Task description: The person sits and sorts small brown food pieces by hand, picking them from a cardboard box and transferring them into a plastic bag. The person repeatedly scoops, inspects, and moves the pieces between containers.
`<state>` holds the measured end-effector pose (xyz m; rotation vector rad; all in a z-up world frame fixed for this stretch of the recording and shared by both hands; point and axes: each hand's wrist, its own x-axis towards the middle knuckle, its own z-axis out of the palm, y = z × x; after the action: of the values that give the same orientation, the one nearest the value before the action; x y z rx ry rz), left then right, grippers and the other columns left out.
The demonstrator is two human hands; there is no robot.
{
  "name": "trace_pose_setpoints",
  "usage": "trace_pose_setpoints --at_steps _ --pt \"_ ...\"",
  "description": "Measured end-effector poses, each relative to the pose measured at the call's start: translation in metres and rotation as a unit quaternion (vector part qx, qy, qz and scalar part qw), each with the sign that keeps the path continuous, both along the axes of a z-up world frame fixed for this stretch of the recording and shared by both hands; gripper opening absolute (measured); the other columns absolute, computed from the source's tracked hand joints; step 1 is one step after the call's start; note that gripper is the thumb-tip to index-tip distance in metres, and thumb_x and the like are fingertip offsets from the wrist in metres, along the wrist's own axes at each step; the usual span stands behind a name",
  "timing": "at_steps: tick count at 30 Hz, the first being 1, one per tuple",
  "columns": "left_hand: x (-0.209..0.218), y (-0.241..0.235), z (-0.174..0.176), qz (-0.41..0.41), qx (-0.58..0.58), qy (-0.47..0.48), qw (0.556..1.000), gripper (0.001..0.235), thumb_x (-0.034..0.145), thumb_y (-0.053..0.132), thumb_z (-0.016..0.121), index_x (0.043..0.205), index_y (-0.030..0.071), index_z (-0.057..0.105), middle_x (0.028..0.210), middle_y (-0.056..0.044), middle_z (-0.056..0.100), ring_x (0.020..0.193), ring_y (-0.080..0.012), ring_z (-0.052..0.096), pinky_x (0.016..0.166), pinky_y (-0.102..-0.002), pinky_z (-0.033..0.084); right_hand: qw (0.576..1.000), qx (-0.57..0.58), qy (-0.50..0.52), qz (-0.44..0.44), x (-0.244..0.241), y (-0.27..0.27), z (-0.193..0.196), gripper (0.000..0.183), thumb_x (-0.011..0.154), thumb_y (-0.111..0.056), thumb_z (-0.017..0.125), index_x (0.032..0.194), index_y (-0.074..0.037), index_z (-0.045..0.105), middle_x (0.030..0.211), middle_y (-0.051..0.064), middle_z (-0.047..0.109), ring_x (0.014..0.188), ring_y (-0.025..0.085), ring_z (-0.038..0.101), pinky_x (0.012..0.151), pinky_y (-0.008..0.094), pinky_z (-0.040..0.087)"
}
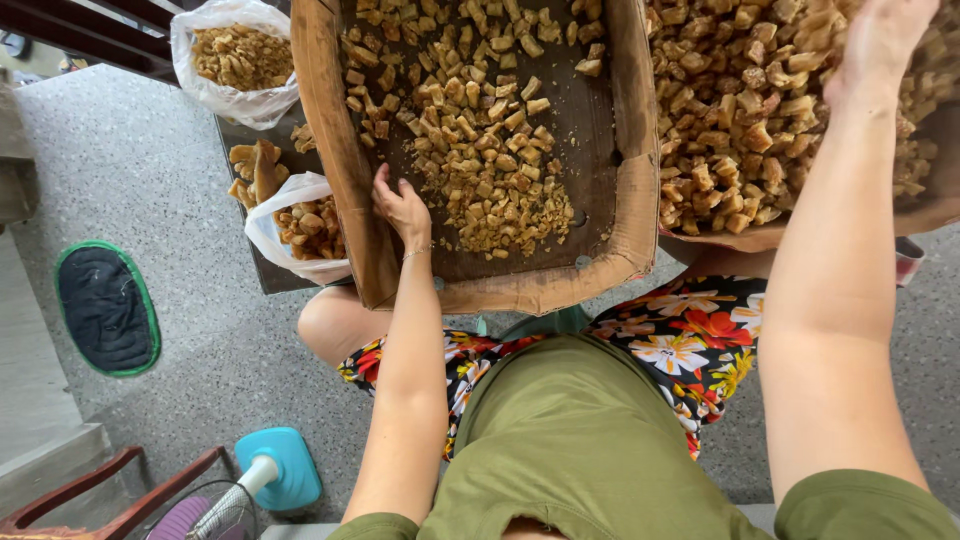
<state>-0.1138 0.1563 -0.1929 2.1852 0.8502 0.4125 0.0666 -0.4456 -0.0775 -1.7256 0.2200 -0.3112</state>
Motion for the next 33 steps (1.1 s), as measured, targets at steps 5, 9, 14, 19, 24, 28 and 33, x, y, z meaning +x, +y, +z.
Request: trace_pose_setpoints --at_steps 5,9,14,19,24,28,33 --pt "0.044 0.012 -0.003 -0.089 -0.014 -0.041 0.995 0.055 0.106 0.017 0.053 0.159 0.012 0.038 0.168 -0.011 0.034 0.158 -0.0331 0.028 0.130 -0.054 0.020 0.826 -0.510 0.137 -0.196 0.008 0.062 0.020 0.094 0.103 -0.077 0.051 0.166 -0.017 0.019 0.174 0.010 0.013 0.163 0.031 0.010 0.139 0.051 0.013" --pt "0.083 0.033 -0.003 -0.204 0.251 0.069 0.944 0.063 0.112 0.032 0.053 0.167 0.019 0.026 0.174 -0.015 0.018 0.160 -0.0340 0.016 0.131 -0.055 0.013 0.984 -0.114 0.058 0.121 -0.007 0.200 0.007 0.057 0.101 -0.054 0.055 0.142 -0.016 0.048 0.148 0.013 0.052 0.138 0.027 0.054 0.118 0.048 0.049" --pt "0.106 0.060 -0.006 -0.221 0.242 0.085 0.941 0.074 0.113 0.050 0.048 0.168 0.013 0.017 0.171 -0.023 0.014 0.158 -0.0413 0.012 0.130 -0.054 0.016 0.853 -0.458 -0.013 0.252 0.044 0.283 -0.049 0.058 0.108 -0.046 0.060 0.157 -0.017 0.047 0.167 0.021 0.019 0.152 0.047 0.023 0.123 0.061 0.025" --pt "0.117 0.041 -0.023 -0.163 0.205 0.077 0.962 0.066 0.111 0.056 0.039 0.161 0.014 0.032 0.170 -0.017 0.025 0.158 -0.0389 0.014 0.129 -0.055 0.018 0.827 -0.514 0.034 0.225 0.062 0.295 -0.115 0.067 0.106 -0.061 0.048 0.155 -0.015 0.050 0.163 0.026 0.023 0.150 0.050 0.018 0.119 0.064 0.019" --pt "0.129 -0.007 -0.017 -0.220 0.088 0.031 0.971 0.064 0.111 0.059 0.024 0.156 0.019 0.049 0.164 -0.004 0.041 0.158 -0.0302 0.029 0.133 -0.051 0.025 0.856 -0.479 0.036 0.193 0.014 0.351 -0.129 0.062 0.108 -0.061 0.040 0.130 -0.010 0.068 0.143 0.017 0.061 0.144 0.040 0.040 0.123 0.064 0.019" --pt "0.107 -0.031 0.008 -0.391 0.100 -0.013 0.915 0.057 0.112 0.051 0.032 0.154 0.018 0.052 0.166 -0.008 0.038 0.154 -0.0355 0.026 0.127 -0.053 0.023 0.942 -0.262 -0.029 0.206 -0.020 0.366 -0.112 0.055 0.109 -0.059 0.040 0.122 -0.015 0.070 0.133 0.009 0.072 0.135 0.029 0.059 0.128 0.054 0.024" --pt "0.137 0.005 0.020 -0.358 0.123 -0.032 0.925 0.032 0.117 0.043 0.051 0.146 0.037 0.062 0.163 0.012 0.056 0.158 -0.0090 0.039 0.141 -0.039 0.024 0.943 -0.304 -0.075 0.114 0.035 0.332 -0.111 0.044 0.110 -0.052 0.049 0.125 -0.015 0.069 0.154 0.011 0.053 0.145 0.035 0.051 0.128 0.056 0.028"
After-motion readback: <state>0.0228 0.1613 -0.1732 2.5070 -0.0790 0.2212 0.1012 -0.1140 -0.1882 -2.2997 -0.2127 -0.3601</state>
